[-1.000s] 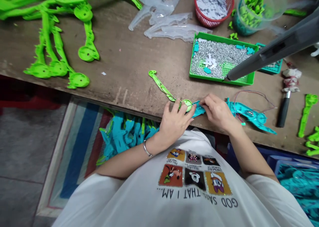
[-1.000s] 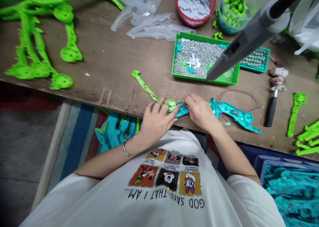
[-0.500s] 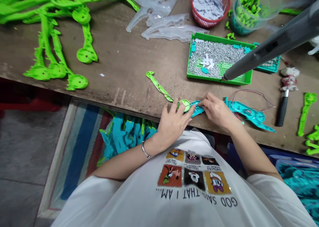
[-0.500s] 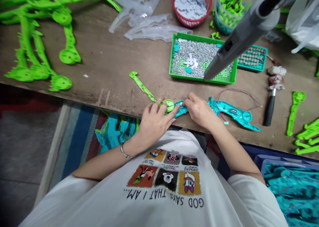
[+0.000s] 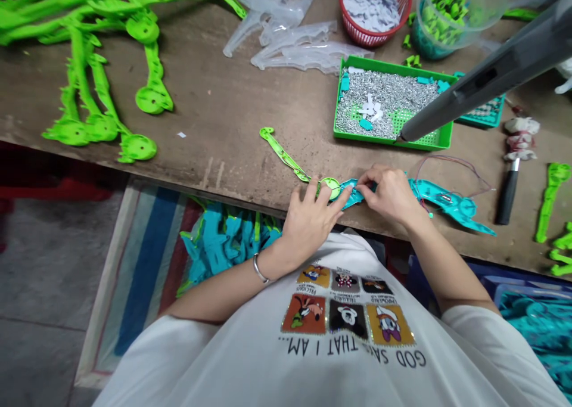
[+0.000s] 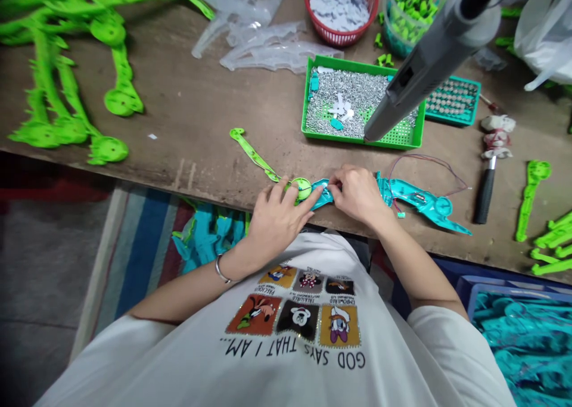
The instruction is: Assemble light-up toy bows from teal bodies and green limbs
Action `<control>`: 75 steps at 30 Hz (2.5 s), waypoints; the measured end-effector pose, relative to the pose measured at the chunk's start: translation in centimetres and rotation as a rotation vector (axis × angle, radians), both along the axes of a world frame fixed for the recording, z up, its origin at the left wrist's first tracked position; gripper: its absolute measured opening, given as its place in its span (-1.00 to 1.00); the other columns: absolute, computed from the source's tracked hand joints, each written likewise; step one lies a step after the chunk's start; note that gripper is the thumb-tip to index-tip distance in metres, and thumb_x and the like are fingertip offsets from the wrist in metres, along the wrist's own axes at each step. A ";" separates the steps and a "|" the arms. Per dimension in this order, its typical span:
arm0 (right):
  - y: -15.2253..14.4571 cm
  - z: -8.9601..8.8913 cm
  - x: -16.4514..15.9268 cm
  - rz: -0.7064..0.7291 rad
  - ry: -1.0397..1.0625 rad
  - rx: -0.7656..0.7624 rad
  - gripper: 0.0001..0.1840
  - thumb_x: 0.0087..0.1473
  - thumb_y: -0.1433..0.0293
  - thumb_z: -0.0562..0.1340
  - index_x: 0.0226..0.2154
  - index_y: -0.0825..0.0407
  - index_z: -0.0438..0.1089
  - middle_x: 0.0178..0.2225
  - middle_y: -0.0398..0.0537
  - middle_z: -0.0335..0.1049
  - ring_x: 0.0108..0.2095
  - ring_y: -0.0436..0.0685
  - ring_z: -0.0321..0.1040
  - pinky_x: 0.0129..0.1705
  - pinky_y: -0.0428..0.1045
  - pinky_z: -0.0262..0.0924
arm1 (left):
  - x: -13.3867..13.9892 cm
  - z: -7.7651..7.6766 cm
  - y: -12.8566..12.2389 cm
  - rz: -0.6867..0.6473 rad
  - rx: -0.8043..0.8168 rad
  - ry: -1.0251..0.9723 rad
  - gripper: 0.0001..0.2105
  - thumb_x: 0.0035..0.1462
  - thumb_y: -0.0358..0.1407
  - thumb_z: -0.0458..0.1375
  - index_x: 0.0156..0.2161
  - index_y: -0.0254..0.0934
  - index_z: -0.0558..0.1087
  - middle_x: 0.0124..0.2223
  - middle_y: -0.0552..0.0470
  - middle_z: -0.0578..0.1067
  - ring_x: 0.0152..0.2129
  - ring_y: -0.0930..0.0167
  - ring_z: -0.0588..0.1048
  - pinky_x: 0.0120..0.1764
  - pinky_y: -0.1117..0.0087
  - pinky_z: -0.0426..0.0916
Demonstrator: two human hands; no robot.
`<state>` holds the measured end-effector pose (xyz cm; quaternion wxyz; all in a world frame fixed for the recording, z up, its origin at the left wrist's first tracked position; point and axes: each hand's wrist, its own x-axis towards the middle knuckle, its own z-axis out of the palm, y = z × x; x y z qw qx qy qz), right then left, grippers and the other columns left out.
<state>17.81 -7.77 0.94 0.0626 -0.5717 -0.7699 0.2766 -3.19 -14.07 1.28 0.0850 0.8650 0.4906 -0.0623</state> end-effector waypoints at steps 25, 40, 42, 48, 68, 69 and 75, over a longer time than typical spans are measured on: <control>-1.3 -0.1 3.5 -0.141 0.068 0.119 -0.89 0.15 0.42 0.23 -0.40 0.03 0.46 -0.37 0.00 0.47 -0.36 0.15 0.38 -0.25 0.03 0.21 | 1.4 1.2 0.4 0.098 -0.041 -0.036 -0.53 0.41 -0.25 -0.02 0.37 0.10 0.25 0.14 -0.23 0.43 0.25 -0.05 0.31 0.00 -0.02 0.39; -2.8 -1.0 4.8 0.045 -0.066 0.184 -0.70 0.26 0.51 0.13 -0.15 0.05 0.58 -0.26 0.05 0.50 -0.27 0.18 0.43 -0.22 0.03 0.27 | 1.2 0.6 0.1 0.061 0.024 0.032 -0.48 0.42 -0.20 0.03 0.42 0.15 0.17 0.18 -0.20 0.43 0.24 -0.02 0.32 -0.02 0.03 0.42; -3.0 -1.3 4.9 0.048 -0.060 0.203 -0.67 0.24 0.55 0.13 -0.14 0.06 0.60 -0.26 0.05 0.50 -0.26 0.18 0.45 -0.20 0.04 0.31 | 1.0 0.5 0.0 0.053 0.035 0.037 -0.48 0.41 -0.18 0.06 0.42 0.15 0.17 0.19 -0.20 0.42 0.24 -0.01 0.33 -0.01 0.04 0.41; -3.4 -2.3 4.6 0.060 -0.059 0.295 -0.67 0.24 0.57 0.13 -0.17 0.05 0.61 -0.29 0.04 0.48 -0.29 0.17 0.47 -0.21 0.05 0.38 | -1.7 2.4 2.9 -0.080 0.031 -0.049 -0.45 0.41 -0.13 0.09 0.43 -0.02 0.16 0.03 -0.11 0.52 -0.04 0.21 0.50 -0.09 0.22 0.42; -3.6 -2.3 4.4 0.021 -0.050 0.320 -0.67 0.24 0.53 0.12 -0.20 0.03 0.61 -0.28 0.05 0.49 -0.28 0.19 0.48 -0.21 0.08 0.40 | -4.5 -3.9 26.1 0.470 0.102 -0.376 -0.50 0.28 -0.04 0.26 0.20 -0.27 0.35 0.30 -0.36 0.22 0.22 -0.08 0.35 0.24 -0.14 0.24; -3.6 -2.3 4.4 0.019 -0.043 0.319 -0.68 0.24 0.53 0.12 -0.20 0.03 0.61 -0.28 0.05 0.49 -0.27 0.19 0.48 -0.20 0.08 0.40 | -5.1 -3.6 26.1 0.468 0.080 -0.340 -0.49 0.26 -0.07 0.29 0.19 -0.27 0.35 0.30 -0.36 0.21 0.23 -0.10 0.33 0.25 -0.16 0.22; -3.6 -2.3 4.5 0.006 -0.026 0.314 -0.68 0.23 0.53 0.13 -0.20 0.04 0.62 -0.27 0.06 0.50 -0.27 0.20 0.50 -0.19 0.10 0.43 | -10.0 -2.1 26.5 0.305 -0.008 -0.215 -0.60 0.28 -0.33 0.24 0.17 -0.36 0.35 0.17 -0.27 0.40 0.21 0.01 0.37 0.27 -0.06 0.24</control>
